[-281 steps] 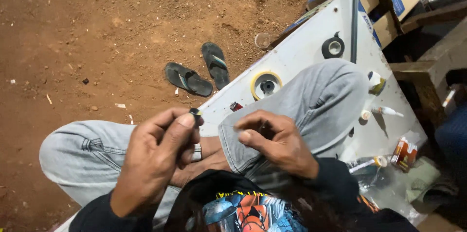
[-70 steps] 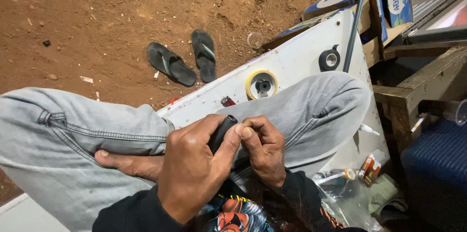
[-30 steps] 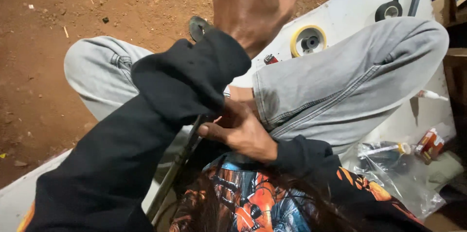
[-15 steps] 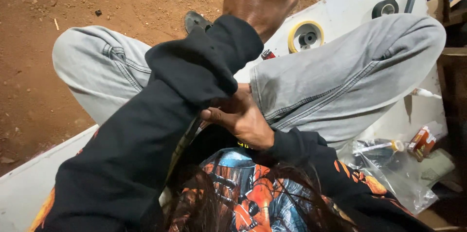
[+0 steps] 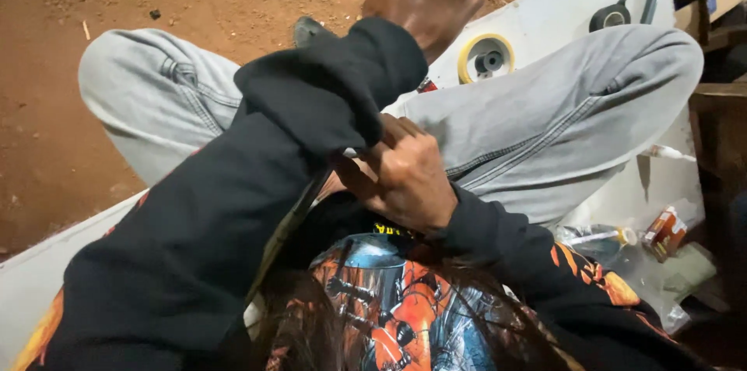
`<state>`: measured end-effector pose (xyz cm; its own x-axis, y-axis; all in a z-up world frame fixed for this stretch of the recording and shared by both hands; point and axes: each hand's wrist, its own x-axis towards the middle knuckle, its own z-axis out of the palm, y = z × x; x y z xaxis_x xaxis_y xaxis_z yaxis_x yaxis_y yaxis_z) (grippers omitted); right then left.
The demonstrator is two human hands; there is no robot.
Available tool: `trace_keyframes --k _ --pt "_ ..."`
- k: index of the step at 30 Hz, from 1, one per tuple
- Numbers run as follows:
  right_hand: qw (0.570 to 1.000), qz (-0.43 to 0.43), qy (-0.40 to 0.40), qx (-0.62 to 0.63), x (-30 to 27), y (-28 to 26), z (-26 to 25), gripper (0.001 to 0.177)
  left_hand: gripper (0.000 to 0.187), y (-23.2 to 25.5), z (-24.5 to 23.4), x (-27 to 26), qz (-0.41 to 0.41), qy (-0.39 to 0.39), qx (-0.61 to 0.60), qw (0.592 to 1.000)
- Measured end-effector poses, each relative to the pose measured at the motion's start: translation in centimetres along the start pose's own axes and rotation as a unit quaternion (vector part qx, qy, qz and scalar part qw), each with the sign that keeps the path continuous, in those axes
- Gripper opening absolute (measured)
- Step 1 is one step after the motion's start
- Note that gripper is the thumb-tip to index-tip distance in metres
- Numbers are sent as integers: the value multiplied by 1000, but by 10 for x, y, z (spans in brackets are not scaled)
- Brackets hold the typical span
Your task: Repairing or assembling a pipe component using tape and adhesive while sitting on the ground.
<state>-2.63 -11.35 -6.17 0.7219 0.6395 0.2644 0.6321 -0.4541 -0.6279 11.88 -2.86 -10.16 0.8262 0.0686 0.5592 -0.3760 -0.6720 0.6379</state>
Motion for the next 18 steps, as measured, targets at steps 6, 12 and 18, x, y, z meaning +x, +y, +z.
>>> trace_keyframes --k 6,12,18 --pt "999 -22 32 12 1 -8 2 29 26 -1 6 1 7 -12 -4 1000" --pt "998 -27 58 -28 -12 7 20 30 27 0 12 -1 -5 -2 2 1000" --pt "997 8 71 25 -17 9 22 30 26 -4 19 -1 13 7 4 1000"
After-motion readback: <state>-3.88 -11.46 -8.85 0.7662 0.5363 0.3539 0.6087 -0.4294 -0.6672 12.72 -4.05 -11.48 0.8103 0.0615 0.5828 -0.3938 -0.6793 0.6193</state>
